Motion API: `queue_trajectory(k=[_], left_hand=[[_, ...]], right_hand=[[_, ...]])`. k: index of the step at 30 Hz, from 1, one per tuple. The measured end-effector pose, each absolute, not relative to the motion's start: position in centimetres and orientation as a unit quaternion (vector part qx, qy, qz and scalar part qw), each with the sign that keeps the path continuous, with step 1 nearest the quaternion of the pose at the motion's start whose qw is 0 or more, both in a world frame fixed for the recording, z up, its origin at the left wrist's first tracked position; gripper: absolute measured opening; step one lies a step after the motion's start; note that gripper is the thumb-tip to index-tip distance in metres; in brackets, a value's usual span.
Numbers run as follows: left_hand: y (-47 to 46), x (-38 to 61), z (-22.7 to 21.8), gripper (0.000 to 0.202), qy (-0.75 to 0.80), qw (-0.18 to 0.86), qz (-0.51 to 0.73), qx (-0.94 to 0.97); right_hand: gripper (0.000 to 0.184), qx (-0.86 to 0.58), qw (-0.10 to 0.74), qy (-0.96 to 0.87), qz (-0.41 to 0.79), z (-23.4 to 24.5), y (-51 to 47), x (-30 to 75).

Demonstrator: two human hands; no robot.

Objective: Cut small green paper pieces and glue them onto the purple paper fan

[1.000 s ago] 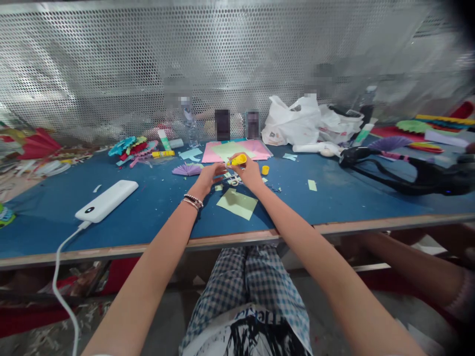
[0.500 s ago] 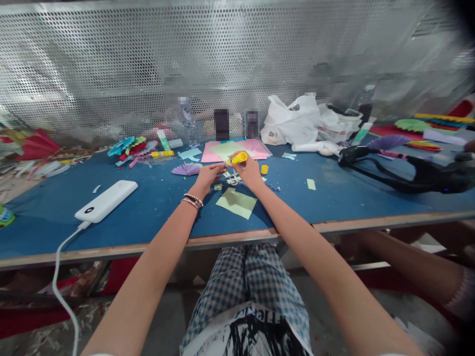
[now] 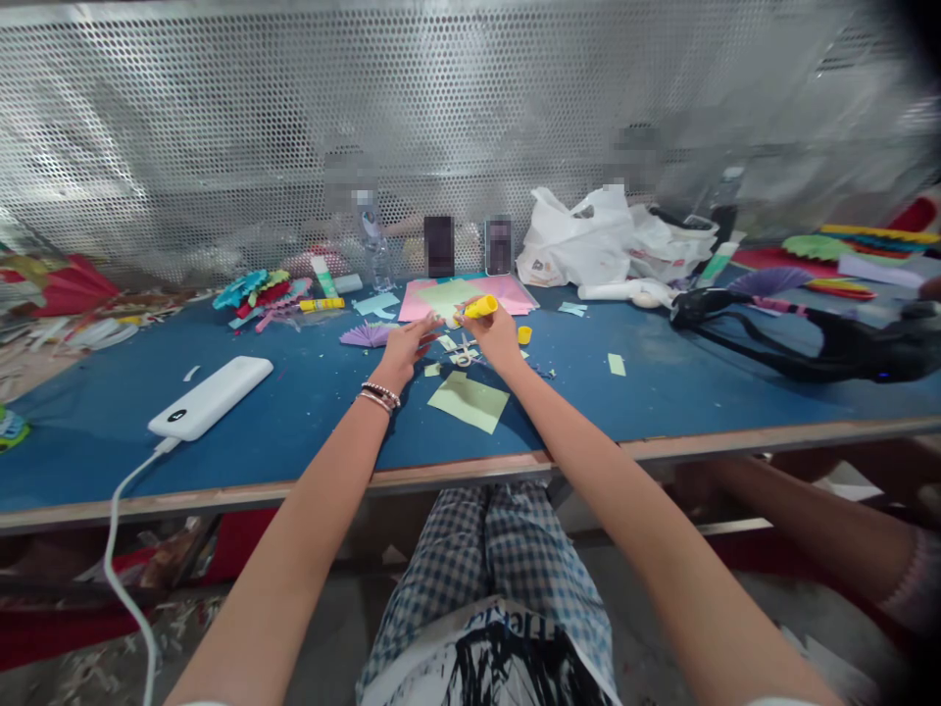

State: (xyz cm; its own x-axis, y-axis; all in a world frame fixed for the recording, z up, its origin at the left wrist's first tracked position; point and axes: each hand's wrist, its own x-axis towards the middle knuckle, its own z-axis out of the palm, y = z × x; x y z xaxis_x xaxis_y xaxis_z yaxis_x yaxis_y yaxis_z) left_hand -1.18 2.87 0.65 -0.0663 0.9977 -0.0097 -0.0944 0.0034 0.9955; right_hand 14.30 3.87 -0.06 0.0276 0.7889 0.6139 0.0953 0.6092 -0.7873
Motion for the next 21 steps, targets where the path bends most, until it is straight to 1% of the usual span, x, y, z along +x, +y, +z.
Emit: queue_trajectory(k=[3, 8, 17, 21], left_hand=[[2.75, -1.19, 0.86, 0.039, 0.494, 0.509, 0.536, 0.457], [2.64, -0.93, 0.93, 0.040, 0.499, 0.506, 0.527, 0.466], [2.74, -0.74, 0.95, 0.031, 0.514, 0.488, 0.530, 0.466], [2.73, -0.68, 0.76, 0.032, 0.520, 0.471, 0.528, 0.479]], right_hand=[[0.037, -0.346, 0.629, -0.633, 0.291, -0.14, 4.03, 14.33], [0.035, -0.337, 0.631, -0.635, 0.291, 0.23, 3.64, 14.31], [0.034, -0.311, 0.630, -0.636, 0.320, 0.41, 3.51, 14.14], [0.034, -0.306, 0.623, -0.649, 0.311, 0.59, 3.25, 14.10]])
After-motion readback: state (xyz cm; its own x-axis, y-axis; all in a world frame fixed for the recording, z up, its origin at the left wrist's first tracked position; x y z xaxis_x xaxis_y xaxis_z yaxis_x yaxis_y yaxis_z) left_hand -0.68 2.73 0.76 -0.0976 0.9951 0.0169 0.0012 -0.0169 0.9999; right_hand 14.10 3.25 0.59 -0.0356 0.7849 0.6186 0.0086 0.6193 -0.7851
